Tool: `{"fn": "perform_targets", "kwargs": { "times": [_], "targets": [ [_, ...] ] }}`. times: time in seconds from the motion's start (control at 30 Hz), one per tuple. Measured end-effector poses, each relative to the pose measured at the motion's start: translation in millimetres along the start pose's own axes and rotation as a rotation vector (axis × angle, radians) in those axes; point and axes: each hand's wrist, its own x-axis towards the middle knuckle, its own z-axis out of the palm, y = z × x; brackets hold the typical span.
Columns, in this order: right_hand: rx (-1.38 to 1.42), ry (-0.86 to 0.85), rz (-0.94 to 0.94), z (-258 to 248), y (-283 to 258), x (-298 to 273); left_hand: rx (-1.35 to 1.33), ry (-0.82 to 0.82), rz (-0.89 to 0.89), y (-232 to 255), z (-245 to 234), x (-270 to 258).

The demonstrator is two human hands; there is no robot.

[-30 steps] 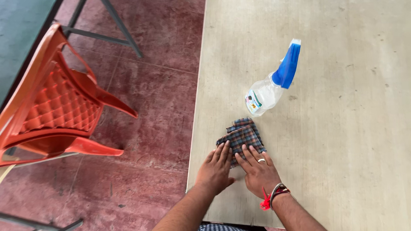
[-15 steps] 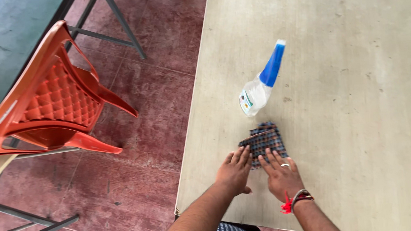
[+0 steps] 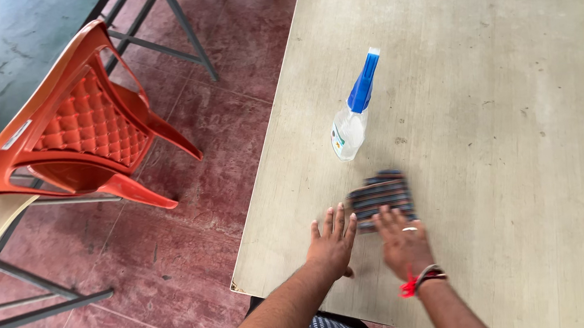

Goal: The person wipes the surface of a wooden table using a cloth and a spray bottle, then carries the items while walking through a room filled with chairs.

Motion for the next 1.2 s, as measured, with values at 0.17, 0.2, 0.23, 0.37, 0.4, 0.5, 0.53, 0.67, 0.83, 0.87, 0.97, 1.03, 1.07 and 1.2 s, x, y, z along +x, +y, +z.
{"fn": "perform_targets", "kwargs": {
  "times": [0.17,0.2,0.23,0.37,0.4,0.5,0.53,0.67,0.83,0.87,0.97,1.03,1.07,1.2],
  "targets": [
    [0.144,0.033,0.223,15,61,-4,-0.057,-0.03,-0.091,5,-5,1],
    [0.172,0.029,0.257,16,66,-6,-0.048,-0.044,-0.103,8,-5,-1],
    [0.155,0.039,0.255,19,64,-5,-0.047,-0.04,-0.107,11,-4,-2],
    [0.071,0.115,0.146,28,51,-6,-0.031,-0.021,-0.126,24,-3,1],
    [0.049,0.144,0.097,30,49,-9,-0.021,-0.015,-0.13,28,-3,3],
    [0.14,0.234,-0.036,34,62,-23,-0.012,-0.032,-0.159,35,-4,8],
    [0.14,0.225,0.016,35,71,-22,-0.011,-0.031,-0.154,36,-4,9],
    [0.326,0.298,0.215,43,111,-14,-0.008,-0.024,-0.151,37,-2,10],
    [0.267,0.405,0.209,45,90,12,0.003,-0.031,-0.156,41,-4,13],
    [0.236,0.391,0.165,41,78,15,0.019,-0.034,-0.154,41,-5,14],
    [0.188,0.337,0.059,28,55,5,0.041,-0.059,-0.155,40,-6,15],
    [0.172,0.329,0.039,20,63,-3,0.012,-0.046,-0.153,41,-9,17],
    [0.17,0.338,0.043,19,73,-7,-0.021,-0.029,-0.155,40,-8,17],
    [0.198,0.303,0.28,30,114,-25,0.075,0.108,-0.047,47,-15,28]
  ]
}}
